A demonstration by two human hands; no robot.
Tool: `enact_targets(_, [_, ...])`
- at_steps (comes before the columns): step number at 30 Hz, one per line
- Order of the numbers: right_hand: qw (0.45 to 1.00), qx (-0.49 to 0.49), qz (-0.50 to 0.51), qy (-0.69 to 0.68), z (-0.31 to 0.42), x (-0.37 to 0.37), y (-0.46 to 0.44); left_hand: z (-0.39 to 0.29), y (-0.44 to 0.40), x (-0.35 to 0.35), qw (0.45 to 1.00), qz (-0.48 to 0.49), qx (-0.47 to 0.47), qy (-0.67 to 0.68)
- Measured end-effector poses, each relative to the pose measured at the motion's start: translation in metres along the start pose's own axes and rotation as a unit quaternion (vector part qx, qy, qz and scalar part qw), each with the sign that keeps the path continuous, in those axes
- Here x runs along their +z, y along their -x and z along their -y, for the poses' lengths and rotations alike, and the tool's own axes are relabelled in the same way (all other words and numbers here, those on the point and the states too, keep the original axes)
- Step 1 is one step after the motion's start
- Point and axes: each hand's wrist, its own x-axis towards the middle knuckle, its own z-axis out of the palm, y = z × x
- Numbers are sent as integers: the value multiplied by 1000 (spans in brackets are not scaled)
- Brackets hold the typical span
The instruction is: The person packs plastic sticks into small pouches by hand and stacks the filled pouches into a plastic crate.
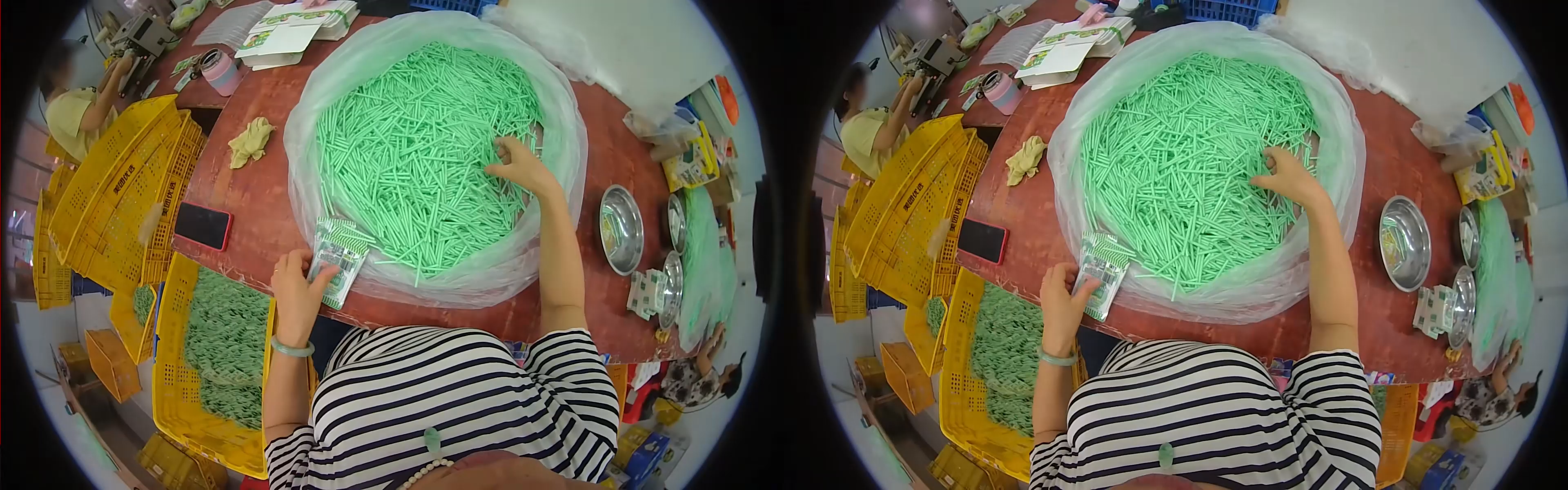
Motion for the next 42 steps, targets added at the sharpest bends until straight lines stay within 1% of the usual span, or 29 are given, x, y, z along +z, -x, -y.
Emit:
enact_targets(2, [995,-35,-41,88,-4,10,-7,5,-2,8,1000,-6,-3,16])
enact_targets(3, [992,-22,-36,119,-4,10,-11,6,-3,10,999,-13,-6,33])
enact_targets(4, [992,-22,-35,119,-4,11,-11,6,-5,9,999,-14,-6,33])
enact_targets(6, [993,-11,-60,97,-9,13,-12,3,-7,5,986,34,-108,123])
enact_targets(7, [996,-42,-72,40,-21,16,-13,2,-6,6,986,33,-111,122])
enact_targets(8, [996,-42,-69,40,-20,15,-12,1,-5,8,985,-2,-90,149])
enact_targets(9, [998,-18,-56,12,-18,14,-10,1,-4,10,981,-37,-68,177])
enact_targets(10, [999,7,-44,-15,-14,11,-7,0,-3,11,981,-37,-70,177])
enact_targets(11, [992,-78,-55,85,-10,10,-3,0,-1,12,982,-53,-61,173])
enact_targets(15, [985,-92,-72,126,-17,13,-1,8,3,18,980,-101,-40,167])
enact_targets(17, [994,-13,-59,96,-20,10,-5,10,3,21,978,-117,-24,171])
enact_targets(18, [993,-13,-59,97,-26,9,-8,10,3,21,975,-133,-7,175])
enact_targets(19, [990,-34,-70,116,-35,9,-11,10,3,21,975,-133,-7,176])
enact_targets(21, [986,-54,-82,135,-26,8,-10,7,2,19,979,-161,37,118])
enact_targets(22, [985,-63,-70,143,-21,7,-6,3,3,15,979,-160,37,117])
enact_targets(24, [985,-67,-58,150,-15,11,-3,-9,4,4,967,-177,-8,183])
enact_targets(25, [980,-74,-68,173,-18,13,-6,-11,7,-3,963,-166,-25,211])
enact_targets(26, [974,-80,-76,197,-20,14,-8,-17,9,-9,939,-169,-57,295])
enact_targets(27, [976,-66,-67,194,-18,12,-8,-23,10,-15,906,-174,-89,376])
enact_targets(28, [977,-67,-66,193,-24,12,-11,-23,10,-22,906,-156,-91,382])
enact_targets(29, [982,-46,-67,168,-27,12,-13,-23,8,-25,906,-159,-91,381])
enact_targets(30, [987,-26,-68,142,-28,12,-15,-22,4,-27,845,-130,-112,506])
enact_targets(31, [989,-15,-61,133,-29,11,-15,-21,1,-29,766,-97,-131,621])
enact_targets(32, [989,-17,-62,132,-27,12,-17,-17,0,-29,711,-40,-132,689])
enact_targets(34, [980,-12,-68,189,-28,15,-21,-25,-4,-27,651,1,-206,731])
enact_targets(37, [972,-14,-103,211,-33,24,-25,-15,-2,-14,593,72,-246,764])
enact_targets(38, [975,6,-104,194,-22,23,-21,-13,-2,-9,591,84,-239,766])
enact_targets(41, [982,10,-106,156,-26,18,-20,-13,-1,-1,606,91,-239,754])
enact_targets(42, [983,15,-97,153,-25,13,-16,-15,-1,-1,601,86,-248,755])
